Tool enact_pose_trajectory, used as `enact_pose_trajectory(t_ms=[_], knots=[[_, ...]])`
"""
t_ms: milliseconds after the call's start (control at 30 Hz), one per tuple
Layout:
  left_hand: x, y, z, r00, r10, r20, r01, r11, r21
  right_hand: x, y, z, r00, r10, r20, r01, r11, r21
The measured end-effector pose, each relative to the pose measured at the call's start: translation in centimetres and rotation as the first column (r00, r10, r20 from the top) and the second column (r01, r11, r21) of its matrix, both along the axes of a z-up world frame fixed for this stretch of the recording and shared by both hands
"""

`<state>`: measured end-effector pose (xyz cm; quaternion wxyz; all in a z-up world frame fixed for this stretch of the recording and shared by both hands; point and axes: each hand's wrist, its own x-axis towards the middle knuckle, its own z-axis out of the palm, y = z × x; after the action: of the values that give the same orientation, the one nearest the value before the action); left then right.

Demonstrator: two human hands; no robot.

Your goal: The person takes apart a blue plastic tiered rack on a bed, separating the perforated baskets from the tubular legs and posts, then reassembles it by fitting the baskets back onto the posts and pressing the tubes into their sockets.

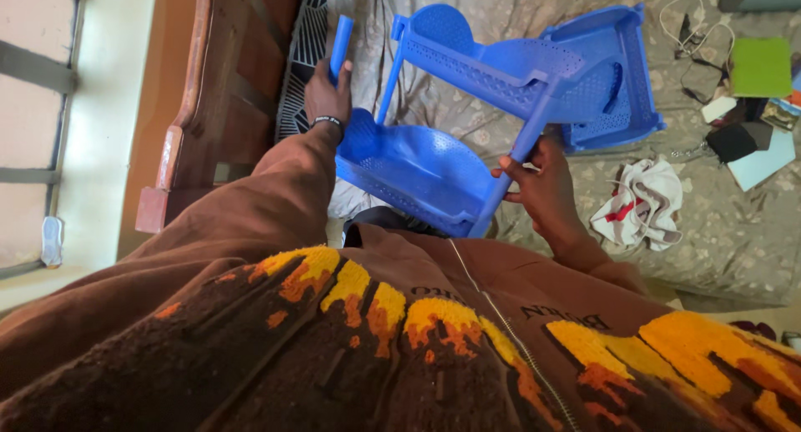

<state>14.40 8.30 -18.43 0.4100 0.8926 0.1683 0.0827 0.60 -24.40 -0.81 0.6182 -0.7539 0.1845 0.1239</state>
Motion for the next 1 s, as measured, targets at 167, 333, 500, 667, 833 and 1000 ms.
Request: enact_pose_trajectory(t_ms=[167,333,500,667,833,1000], knots=[[-2.3,-3.9,-1.5,0.939,0.114,0.324,-0.264,0.842,0.47,0.0,0.7,0.0,0.998,0.059,0.025,-0.058,0.998,-0.006],[-3.9,-11.5,1.9,0.937,-0.335,0.095,0.348,0.919,-0.186,0.5,2.2,0.2,0.991,0.137,0.008,-0.137,0.989,-0.05],[-6.1,-18.2,7.9,0.739,-0.66,-0.135,0.363,0.56,-0.745,0.6,3.3,0.3,0.977,0.198,0.073,-0.186,0.971,-0.15],[-7.1,-18.4,10.7,0.77,-0.636,-0.051,0.529,0.682,-0.505,0.1,2.9,0.2,0.981,0.176,0.086,-0.168,0.981,-0.096],[-7.2,-18.0,11.4,0.771,-0.626,-0.114,0.525,0.727,-0.442,0.0,2.0,-0.8,0.989,0.142,0.033,-0.141,0.989,-0.032],[-7.5,-17.7,12.4,0.759,-0.634,-0.148,0.539,0.739,-0.404,-1.2,0.4,-2.6,0.972,0.233,0.021,-0.234,0.971,0.044]])
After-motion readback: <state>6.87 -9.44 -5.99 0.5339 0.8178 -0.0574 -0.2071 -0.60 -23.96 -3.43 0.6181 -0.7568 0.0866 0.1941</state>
